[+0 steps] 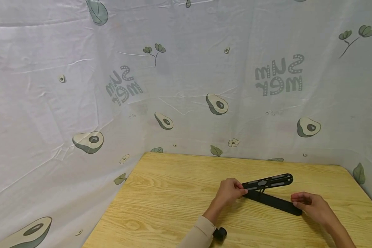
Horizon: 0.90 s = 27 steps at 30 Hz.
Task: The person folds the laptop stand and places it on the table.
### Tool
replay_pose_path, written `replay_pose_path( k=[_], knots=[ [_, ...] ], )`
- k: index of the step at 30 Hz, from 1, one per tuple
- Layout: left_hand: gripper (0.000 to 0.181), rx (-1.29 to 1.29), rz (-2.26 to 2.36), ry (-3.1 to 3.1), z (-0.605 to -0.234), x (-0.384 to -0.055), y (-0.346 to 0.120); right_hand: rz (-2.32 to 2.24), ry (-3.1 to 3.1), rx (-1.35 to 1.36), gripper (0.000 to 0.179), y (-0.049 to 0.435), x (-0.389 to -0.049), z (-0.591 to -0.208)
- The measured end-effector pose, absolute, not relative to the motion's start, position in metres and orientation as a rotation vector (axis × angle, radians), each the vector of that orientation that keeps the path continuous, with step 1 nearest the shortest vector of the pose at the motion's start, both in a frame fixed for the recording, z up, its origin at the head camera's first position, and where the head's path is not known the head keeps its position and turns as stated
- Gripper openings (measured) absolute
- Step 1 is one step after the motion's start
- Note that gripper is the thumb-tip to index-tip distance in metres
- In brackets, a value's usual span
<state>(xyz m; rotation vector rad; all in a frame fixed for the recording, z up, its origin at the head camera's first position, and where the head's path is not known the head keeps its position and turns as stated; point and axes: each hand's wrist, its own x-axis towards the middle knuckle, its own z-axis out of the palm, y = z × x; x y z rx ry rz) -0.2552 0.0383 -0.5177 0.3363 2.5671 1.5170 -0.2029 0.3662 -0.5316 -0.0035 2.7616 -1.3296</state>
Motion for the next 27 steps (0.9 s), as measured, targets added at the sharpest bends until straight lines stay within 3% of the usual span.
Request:
replay_pose_path(
  k=[27],
  knots=[
    [0.015,0.352,1.545,2.530,-0.525,-0.278,0.034,-1.320,2.736,-0.006,0.030,0.356,-0.184,-0.530]
  ],
)
